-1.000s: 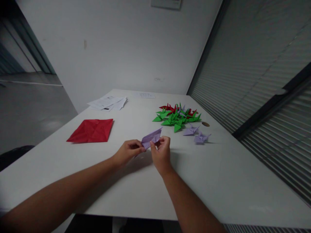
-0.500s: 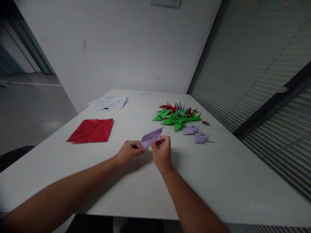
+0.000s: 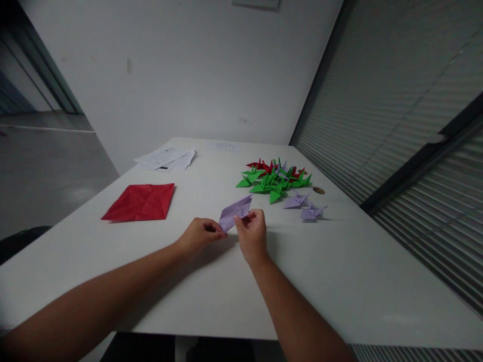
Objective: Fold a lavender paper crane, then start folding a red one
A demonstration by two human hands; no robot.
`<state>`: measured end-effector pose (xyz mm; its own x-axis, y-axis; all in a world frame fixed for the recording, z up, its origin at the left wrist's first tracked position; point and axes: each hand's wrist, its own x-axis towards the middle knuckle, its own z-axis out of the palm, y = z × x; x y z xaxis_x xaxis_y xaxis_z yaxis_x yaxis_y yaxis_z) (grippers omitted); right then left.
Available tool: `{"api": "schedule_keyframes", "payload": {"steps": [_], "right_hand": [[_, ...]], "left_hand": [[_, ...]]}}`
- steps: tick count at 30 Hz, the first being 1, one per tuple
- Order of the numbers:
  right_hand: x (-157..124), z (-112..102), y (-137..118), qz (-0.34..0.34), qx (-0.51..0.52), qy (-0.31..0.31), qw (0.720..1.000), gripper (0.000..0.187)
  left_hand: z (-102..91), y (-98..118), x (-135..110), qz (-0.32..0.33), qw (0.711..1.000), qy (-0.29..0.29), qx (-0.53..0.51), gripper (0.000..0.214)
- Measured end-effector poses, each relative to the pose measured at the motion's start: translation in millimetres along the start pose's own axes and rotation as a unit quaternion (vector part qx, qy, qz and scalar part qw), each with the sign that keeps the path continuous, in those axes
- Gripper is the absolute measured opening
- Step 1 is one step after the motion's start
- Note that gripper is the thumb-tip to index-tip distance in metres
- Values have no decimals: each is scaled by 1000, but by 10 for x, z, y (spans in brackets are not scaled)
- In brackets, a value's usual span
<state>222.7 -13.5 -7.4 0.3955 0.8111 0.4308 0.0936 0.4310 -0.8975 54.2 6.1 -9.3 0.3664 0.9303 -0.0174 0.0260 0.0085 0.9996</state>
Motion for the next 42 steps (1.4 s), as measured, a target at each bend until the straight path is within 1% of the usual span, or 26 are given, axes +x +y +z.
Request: {"api": "schedule_keyframes", "payload": {"steps": [3,6,9,11,13,16,18,24,27,29,31,33,38,40,42], "right_hand": [[9,-8,12,0,-3,1,1000,36],[16,-15,23,3,-5,5,1000,36],[20,-20,39,8,4,14,1000,37],[23,-22,50,13,8,18,1000,38],[26,-24,59,17,6,22,1000,37],[33,-29,64,17,2,28,999,37],[38,-30,65,16,6,27,999,38],[51,-32,100,11,5,32,999,39],[63,-42,131,12,7,30,999,38],[67,-49,136,18,10,23,1000,38],[60,-48,123,21,8,14,1000,37],[39,-36,97,20,4,-2,1000,37],[-43,23,56,10,-12,-55,998,34],[-66,43,52,9,-9,-66,998,34],[-77,55,46,9,-5,-72,997,34]], "left_hand": [[-5,-12,-1,-21,1000,-20,-10,17],[-5,-25,1,-15,999,-30,-31,20],[3,-29,2,6,998,-27,-54,32],[16,-16,-3,8,997,-20,-79,43],[32,9,-13,-4,994,-19,-112,52],[47,49,-25,-26,989,-28,-141,59],[43,60,-24,-30,989,-41,-140,60],[-12,59,-21,-31,984,-113,-135,58],[-22,97,-54,-41,979,-124,-157,52],[-14,132,-72,-57,974,-107,-191,45],[2,161,-77,-77,968,-77,-227,40],[19,178,-72,-83,966,-48,-241,44],[66,186,-72,-57,981,-20,-185,74],[91,195,-85,-45,986,-5,-159,76],[110,205,-94,-43,990,6,-136,73]]}}
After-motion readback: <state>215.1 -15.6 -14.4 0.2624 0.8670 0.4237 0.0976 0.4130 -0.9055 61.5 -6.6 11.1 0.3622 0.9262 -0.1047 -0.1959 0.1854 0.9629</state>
